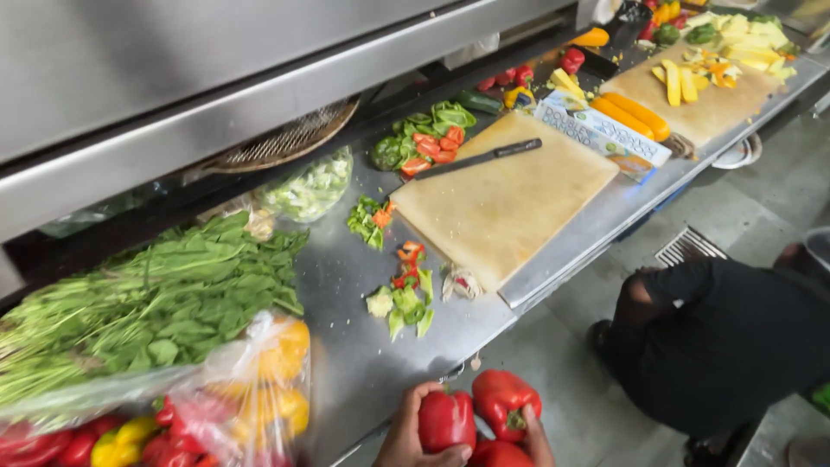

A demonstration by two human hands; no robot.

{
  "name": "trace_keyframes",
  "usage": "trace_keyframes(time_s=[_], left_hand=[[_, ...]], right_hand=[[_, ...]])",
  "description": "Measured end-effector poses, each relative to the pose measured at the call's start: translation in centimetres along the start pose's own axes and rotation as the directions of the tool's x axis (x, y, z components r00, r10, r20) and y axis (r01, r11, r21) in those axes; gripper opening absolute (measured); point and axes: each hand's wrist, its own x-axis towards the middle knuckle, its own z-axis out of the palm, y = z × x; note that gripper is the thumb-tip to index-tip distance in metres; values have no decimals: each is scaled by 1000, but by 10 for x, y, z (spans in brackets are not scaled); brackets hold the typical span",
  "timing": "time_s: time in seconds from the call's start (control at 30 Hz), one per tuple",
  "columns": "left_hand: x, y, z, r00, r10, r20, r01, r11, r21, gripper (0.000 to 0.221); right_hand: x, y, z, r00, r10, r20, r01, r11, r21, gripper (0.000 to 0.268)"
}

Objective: The person cores red bell peppers at a prep counter, using a knife to cut around the stem, remove the seed core onto the counter, and set the halved pepper pieces aside with the other cut pepper pieces. The person repeats the coring process on pepper after pepper.

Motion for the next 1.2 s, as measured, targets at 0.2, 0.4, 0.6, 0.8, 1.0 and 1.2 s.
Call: trace_keyframes(time_s=[0.2, 0.4, 0.6, 0.8, 1.0, 1.2], left_hand=[[115, 71, -11, 977, 213, 4, -209, 964, -162, 85], [256, 93, -34, 928, 95, -361, -133, 988, -84, 84], [353, 51, -66, 713, 230, -662, -332, 943, -30, 79], [364, 68, -73, 738, -204, -643, -170, 866, -470, 72], [345, 80, -62, 877, -247, -413, -168, 646, -744, 73], [390, 102, 15, 902, -114, -416, -90, 893, -440, 68]], right_hand=[[106, -107, 28, 970, 82, 227, 8, 928, -372, 74], [227, -182, 175, 737, -382, 558, 676, 375, -635, 64], [315, -184, 278, 745, -381, 547, 480, -262, -837, 87], [449, -171, 275, 578, -222, 785, 701, -357, -617, 87], [433, -335, 234, 566, -123, 815, 416, -811, -412, 77], [379, -384, 196, 651, 16, 759, 73, -996, -42, 52]])
